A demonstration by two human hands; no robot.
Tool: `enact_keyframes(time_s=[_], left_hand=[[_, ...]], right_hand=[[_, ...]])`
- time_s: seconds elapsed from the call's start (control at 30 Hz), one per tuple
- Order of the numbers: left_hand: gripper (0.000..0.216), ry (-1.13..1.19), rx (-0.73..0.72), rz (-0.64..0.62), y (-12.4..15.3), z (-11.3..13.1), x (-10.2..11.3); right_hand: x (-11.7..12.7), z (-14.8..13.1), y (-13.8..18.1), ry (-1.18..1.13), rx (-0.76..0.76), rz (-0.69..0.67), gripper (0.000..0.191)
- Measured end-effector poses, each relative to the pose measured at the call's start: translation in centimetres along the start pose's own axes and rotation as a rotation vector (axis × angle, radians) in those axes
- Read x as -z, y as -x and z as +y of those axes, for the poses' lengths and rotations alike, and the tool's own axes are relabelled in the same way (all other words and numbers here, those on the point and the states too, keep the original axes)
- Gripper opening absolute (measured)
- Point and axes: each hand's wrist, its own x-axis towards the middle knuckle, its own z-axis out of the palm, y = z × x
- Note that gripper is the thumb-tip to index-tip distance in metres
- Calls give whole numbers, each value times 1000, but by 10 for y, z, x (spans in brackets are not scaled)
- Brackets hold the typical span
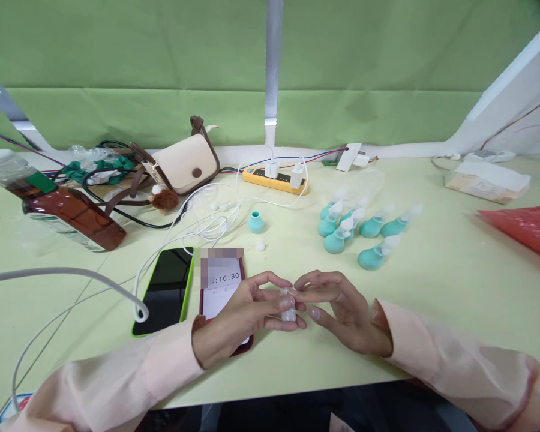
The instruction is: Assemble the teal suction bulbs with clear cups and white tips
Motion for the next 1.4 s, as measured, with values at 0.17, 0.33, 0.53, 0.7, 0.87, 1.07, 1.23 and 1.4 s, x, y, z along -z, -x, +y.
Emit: enact_keyframes(time_s=[0.17, 0.33, 0.53, 0.7, 0.87, 1.07, 1.23, 1.4], left_hand=[[19, -22, -2, -47, 2, 2, -2], [16, -65, -47, -54, 6, 5, -6], [28, -78, -68, -57, 8, 6, -7], [15, -80, -80, -10, 9, 7, -7], [21, -84, -63, -2, 10, 8, -9], [23, -111, -84, -27, 13, 11, -9], [26, -89, -96, -11, 15, 14, -9], [24, -53, -125, 89, 7, 11, -4]], right_hand=[[2, 1, -1, -21, 28, 53, 39], [2, 3, -2, 19, 62, 84, 44], [4, 11, -4, 78, 5, 27, 37], [9, 22, -20, 233, -37, -69, 38], [-4, 47, -42, 482, -26, -157, 55], [-26, 67, -90, 656, -24, -146, 57], [-31, 85, -111, 686, -24, -112, 44], [-25, 87, -108, 638, 19, 30, 28]])
